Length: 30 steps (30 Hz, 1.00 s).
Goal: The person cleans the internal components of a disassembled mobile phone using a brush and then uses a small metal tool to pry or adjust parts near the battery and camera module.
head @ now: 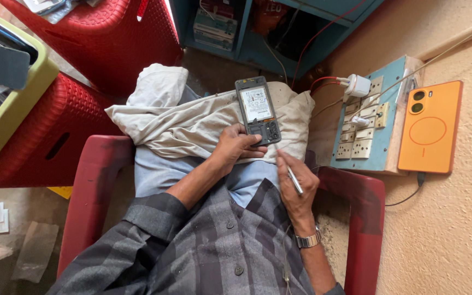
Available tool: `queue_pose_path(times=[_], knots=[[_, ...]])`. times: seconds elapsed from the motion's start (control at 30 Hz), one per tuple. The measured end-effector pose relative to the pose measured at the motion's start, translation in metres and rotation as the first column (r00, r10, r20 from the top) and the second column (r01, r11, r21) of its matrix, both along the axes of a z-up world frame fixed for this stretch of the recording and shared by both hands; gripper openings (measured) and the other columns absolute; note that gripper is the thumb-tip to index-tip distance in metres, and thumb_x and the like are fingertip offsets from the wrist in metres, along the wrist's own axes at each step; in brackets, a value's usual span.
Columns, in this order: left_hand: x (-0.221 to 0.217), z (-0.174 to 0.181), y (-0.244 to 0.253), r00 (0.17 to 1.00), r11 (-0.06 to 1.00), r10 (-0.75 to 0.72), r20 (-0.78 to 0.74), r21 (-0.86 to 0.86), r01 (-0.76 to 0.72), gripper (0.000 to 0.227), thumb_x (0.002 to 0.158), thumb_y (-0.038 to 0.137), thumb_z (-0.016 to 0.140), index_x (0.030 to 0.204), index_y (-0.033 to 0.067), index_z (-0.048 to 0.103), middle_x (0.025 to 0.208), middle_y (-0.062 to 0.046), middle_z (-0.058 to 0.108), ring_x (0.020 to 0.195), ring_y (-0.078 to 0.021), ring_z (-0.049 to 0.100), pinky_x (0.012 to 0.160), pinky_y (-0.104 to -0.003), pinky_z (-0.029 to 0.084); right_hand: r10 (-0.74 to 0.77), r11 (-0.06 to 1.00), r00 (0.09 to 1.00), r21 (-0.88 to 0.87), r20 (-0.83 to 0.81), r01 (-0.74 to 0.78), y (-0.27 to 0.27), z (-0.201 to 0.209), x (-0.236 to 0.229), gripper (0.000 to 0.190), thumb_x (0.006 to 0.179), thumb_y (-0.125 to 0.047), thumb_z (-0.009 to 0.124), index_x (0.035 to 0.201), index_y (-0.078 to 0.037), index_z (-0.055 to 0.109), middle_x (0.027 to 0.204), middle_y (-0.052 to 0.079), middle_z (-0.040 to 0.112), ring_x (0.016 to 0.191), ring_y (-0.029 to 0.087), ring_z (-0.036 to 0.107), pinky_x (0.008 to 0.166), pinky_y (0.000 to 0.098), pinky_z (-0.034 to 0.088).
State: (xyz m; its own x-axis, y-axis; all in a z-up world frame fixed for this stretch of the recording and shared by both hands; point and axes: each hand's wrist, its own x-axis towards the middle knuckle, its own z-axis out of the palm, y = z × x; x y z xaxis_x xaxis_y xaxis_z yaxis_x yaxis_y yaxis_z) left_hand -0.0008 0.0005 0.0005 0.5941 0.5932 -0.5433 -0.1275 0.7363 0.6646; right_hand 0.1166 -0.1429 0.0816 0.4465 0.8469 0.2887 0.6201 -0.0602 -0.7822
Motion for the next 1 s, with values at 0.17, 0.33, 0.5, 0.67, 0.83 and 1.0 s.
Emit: queue_pose_path(times=[0.17,0.33,0.5,0.67,0.83,1.0], knots=[[0.0013,-0.0008,-0.0008,0.999,1.0,0.007,0.044,0.002,-0.008,0.03,0.094,0.007,0.065,0.115,-0.011,0.052,0.1,-0.026,0.071,0.082,-0.0276,0.077,0.071,-0.033,0.068,-0.001,1.0,1.0,-0.017,-0.018,0.001,-0.0023,0.0014,0.0012,0.022,0.101,-0.011,0.066,0.117,0.002,0.074,0.106,0.017,0.078,0.096,0.023,0.077,0.083,0.0315,0.059],[0.0025,-0.0008,-0.0002,1.0,1.0,0.01,0.029,0.0,-0.01,0.03,0.093,0.006,0.065,0.114,-0.0109,0.052,0.098,-0.024,0.071,0.082,-0.028,0.077,0.07,-0.034,0.068,-0.083,0.997,0.996,-0.002,0.014,0.083,0.0005,-0.0021,-0.0003,0.022,0.101,-0.011,0.067,0.118,0.002,0.073,0.107,0.017,0.077,0.097,0.023,0.077,0.084,0.032,0.059],[0.003,0.0012,-0.0002,1.0,1.0,-0.004,0.008,0.009,0.004,0.029,0.094,0.006,0.065,0.113,-0.0107,0.052,0.098,-0.023,0.07,0.082,-0.0288,0.077,0.07,-0.034,0.068,0.001,1.0,1.0,-0.01,-0.018,-0.002,0.0003,0.0018,0.0013,0.022,0.101,-0.011,0.066,0.117,0.001,0.074,0.105,0.016,0.078,0.095,0.022,0.077,0.083,0.0312,0.059],[0.0039,-0.0013,0.0014,0.999,1.0,0.004,0.034,-0.003,-0.004,0.028,0.094,0.006,0.065,0.114,-0.0105,0.053,0.098,-0.024,0.071,0.082,-0.0277,0.077,0.071,-0.034,0.067,-0.007,1.0,1.0,-0.017,-0.007,0.007,-0.0002,0.0039,0.001,0.021,0.1,-0.011,0.066,0.116,0.001,0.074,0.104,0.016,0.077,0.094,0.022,0.077,0.081,0.0311,0.059],[0.0058,0.0021,0.0009,1.0,1.0,-0.006,0.018,-0.004,0.006,0.029,0.094,0.006,0.064,0.114,-0.0111,0.053,0.098,-0.026,0.072,0.082,-0.0281,0.077,0.071,-0.033,0.068,-0.105,0.994,0.993,-0.043,-0.058,0.103,0.0013,0.006,0.0003,0.022,0.1,-0.011,0.066,0.118,0.001,0.073,0.102,0.015,0.078,0.09,0.02,0.077,0.078,0.0292,0.06],[0.0032,0.0052,-0.0007,1.0,1.0,-0.025,0.015,-0.001,0.025,0.032,0.093,0.006,0.066,0.115,-0.011,0.051,0.098,-0.025,0.072,0.083,-0.0286,0.078,0.072,-0.034,0.068,-0.028,0.999,0.996,-0.027,-0.08,0.026,-0.0039,0.0031,0.0037,0.021,0.1,-0.01,0.066,0.117,0.001,0.074,0.099,0.013,0.079,0.09,0.016,0.077,0.079,0.0275,0.06]])
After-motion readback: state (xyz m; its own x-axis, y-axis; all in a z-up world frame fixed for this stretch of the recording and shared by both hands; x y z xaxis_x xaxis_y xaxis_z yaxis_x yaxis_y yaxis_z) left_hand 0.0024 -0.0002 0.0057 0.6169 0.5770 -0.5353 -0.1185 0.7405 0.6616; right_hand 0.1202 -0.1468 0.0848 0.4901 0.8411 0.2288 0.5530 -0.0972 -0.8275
